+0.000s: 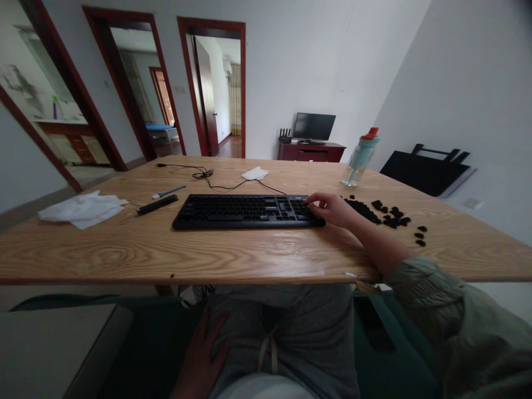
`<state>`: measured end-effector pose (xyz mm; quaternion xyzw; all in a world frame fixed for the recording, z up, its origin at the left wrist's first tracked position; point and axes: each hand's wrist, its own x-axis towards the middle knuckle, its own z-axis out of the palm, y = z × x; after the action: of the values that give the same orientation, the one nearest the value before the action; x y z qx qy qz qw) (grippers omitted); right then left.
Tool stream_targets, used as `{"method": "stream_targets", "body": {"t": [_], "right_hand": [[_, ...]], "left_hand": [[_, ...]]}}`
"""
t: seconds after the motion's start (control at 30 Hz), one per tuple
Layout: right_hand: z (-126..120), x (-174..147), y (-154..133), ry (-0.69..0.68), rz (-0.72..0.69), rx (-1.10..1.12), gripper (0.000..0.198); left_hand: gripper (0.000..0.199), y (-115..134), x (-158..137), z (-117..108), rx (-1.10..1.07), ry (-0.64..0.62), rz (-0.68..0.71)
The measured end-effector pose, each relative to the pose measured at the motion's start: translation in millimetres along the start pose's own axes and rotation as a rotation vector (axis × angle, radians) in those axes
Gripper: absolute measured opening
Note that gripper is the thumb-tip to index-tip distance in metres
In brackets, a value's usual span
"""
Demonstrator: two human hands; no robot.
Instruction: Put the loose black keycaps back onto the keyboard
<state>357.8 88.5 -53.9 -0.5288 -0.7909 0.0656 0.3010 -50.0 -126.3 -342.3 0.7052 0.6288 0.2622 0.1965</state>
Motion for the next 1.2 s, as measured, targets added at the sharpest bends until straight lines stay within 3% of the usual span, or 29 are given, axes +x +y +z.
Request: {"method": "stream_targets", "body": {"t": [0.27, 0.5, 0.73, 1.2], "right_hand": [[7.0, 1.7, 4.6, -0.114, -0.044, 0.018, 0.026], [3.6, -0.9, -4.2, -0.119, -0.032, -0.054, 0.03], [0.5, -4.3, 4.2, -0.006, 0.006, -0.031, 0.032], [-2.2, -5.1, 10.1, -0.084, -0.018, -0.203, 0.032]], "left_hand": [[0.05, -2.8, 0.2, 3.0, -0.01, -0.004, 0.0], [0.049, -1.5, 0.6, 1.7, 0.004, -0.004, -0.003], [0.049, -1.8, 0.1, 1.4, -0.006, -0.011, 0.002], [0.05, -4.2, -0.8, 3.8, 0.016, 0.012, 0.029]]}}
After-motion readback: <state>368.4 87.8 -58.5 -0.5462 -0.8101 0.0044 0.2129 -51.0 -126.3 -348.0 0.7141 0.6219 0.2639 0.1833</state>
